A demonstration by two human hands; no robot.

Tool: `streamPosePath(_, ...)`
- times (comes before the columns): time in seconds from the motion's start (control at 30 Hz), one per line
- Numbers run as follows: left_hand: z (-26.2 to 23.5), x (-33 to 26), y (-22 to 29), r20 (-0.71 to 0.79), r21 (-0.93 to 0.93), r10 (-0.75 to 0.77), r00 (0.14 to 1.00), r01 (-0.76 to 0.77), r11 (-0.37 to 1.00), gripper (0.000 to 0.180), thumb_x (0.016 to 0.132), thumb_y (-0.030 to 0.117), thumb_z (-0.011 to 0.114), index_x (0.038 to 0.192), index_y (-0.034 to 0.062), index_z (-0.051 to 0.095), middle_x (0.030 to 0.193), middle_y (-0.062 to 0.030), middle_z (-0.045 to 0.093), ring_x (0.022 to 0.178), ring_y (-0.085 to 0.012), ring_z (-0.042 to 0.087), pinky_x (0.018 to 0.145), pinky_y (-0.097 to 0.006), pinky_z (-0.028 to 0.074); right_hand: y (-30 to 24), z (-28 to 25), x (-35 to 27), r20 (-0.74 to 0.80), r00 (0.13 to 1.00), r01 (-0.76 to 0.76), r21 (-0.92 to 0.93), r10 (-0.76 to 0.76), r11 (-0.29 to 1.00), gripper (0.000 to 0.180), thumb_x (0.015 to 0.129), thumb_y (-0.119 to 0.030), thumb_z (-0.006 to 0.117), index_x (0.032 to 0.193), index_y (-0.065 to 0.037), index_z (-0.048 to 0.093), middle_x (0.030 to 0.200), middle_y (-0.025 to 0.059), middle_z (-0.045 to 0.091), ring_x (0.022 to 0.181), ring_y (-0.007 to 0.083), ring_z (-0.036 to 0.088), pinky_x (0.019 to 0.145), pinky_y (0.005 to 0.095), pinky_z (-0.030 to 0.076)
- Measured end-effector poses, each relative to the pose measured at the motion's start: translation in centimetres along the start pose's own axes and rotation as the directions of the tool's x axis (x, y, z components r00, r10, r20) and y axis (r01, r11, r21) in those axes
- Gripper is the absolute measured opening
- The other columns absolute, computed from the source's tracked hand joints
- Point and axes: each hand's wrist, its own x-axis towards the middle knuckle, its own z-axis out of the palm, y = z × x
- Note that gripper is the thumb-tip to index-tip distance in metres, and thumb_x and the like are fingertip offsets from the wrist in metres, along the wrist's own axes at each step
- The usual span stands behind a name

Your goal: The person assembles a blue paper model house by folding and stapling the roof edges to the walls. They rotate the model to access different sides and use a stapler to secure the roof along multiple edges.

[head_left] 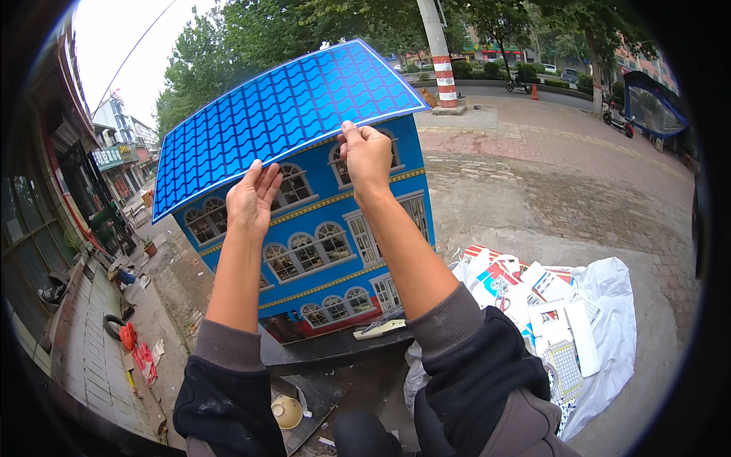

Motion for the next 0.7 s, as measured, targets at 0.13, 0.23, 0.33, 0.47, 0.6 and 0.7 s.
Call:
streamPosePath(0.13, -1.0, 0.9, 0.3, -0.005, 0.082, 0.031, 0.999, -0.031, 0.996, 0.014, 0.090, 0.011, 0.065, 0.095, -0.0007, 0.059, 0.094, -0.0117, 0.065, 0.096, -0.0233, 0.067, 0.090, -0.036, 0.057, 0.6, -1.2, -1.1, 0.106, 0.990, 0.090, 0.043, -0.094, 0.995, 0.033, 0.097, -0.028, 0.053, 0.078, -0.002, 0.061, 0.057, 0.0015, 0.056, 0.055, 0.0067, 0.050, 0.053, 0.0242, 0.040)
streamPosePath(0.23, -1.7, 1.3, 0.7, 0.015, 0.106, 0.048, 0.999, -0.049, 0.993, 0.011, 0.090, 0.009, 0.065, 0.096, 0.0010, 0.061, 0.097, -0.0119, 0.067, 0.096, -0.0214, 0.067, 0.091, -0.036, 0.056, 1.6, -2.8, -3.5, 0.155, 0.970, 0.179, 0.067, -0.188, 0.982, 0.032, 0.097, -0.025, 0.052, 0.077, -0.002, 0.061, 0.055, 0.0015, 0.055, 0.051, 0.0069, 0.050, 0.049, 0.0248, 0.039)
streamPosePath(0.33, -2.2, 1.8, 0.9, 0.036, 0.117, 0.073, 0.997, -0.076, 0.990, 0.011, 0.090, 0.010, 0.065, 0.095, 0.0015, 0.062, 0.096, -0.0115, 0.067, 0.095, -0.0199, 0.067, 0.091, -0.034, 0.056, 2.8, -4.9, -6.2, 0.235, 0.958, 0.147, 0.088, -0.164, 0.985, 0.030, 0.096, -0.024, 0.053, 0.079, -0.001, 0.061, 0.052, 0.0033, 0.051, 0.048, 0.0072, 0.047, 0.047, 0.0261, 0.036)
streamPosePath(0.47, -3.0, 2.5, 1.4, 0.077, 0.092, 0.077, 0.994, -0.084, 0.992, 0.011, 0.090, 0.009, 0.064, 0.097, 0.0002, 0.061, 0.097, -0.0107, 0.067, 0.096, -0.0191, 0.067, 0.092, -0.034, 0.056, 4.3, -7.9, -7.7, 0.278, 0.956, 0.065, 0.110, -0.094, 0.992, 0.030, 0.096, -0.024, 0.053, 0.080, 0.000, 0.060, 0.052, 0.0029, 0.049, 0.048, 0.0076, 0.043, 0.047, 0.0283, 0.034)
streamPosePath(0.6, -3.6, 3.0, 1.9, 0.076, 0.077, 0.065, 0.995, -0.071, 0.994, 0.011, 0.091, 0.007, 0.062, 0.099, -0.0005, 0.061, 0.098, -0.0097, 0.067, 0.097, -0.0187, 0.067, 0.092, -0.034, 0.055, 5.5, -9.5, -7.8, 0.269, 0.961, 0.026, 0.150, -0.066, 0.988, 0.031, 0.097, -0.024, 0.053, 0.080, 0.001, 0.060, 0.053, 0.0027, 0.049, 0.048, 0.0075, 0.041, 0.048, 0.0278, 0.034)
streamPosePath(0.7, -3.3, 2.7, 2.3, 0.088, 0.093, 0.046, 0.995, -0.054, 0.994, 0.011, 0.091, 0.007, 0.061, 0.100, -0.0004, 0.061, 0.099, -0.0089, 0.067, 0.097, -0.0183, 0.067, 0.092, -0.034, 0.055, 6.3, -9.8, -7.8, 0.251, 0.967, -0.010, 0.210, -0.044, 0.978, 0.030, 0.097, -0.023, 0.053, 0.081, 0.001, 0.061, 0.054, 0.0027, 0.049, 0.049, 0.0073, 0.042, 0.049, 0.0274, 0.035)
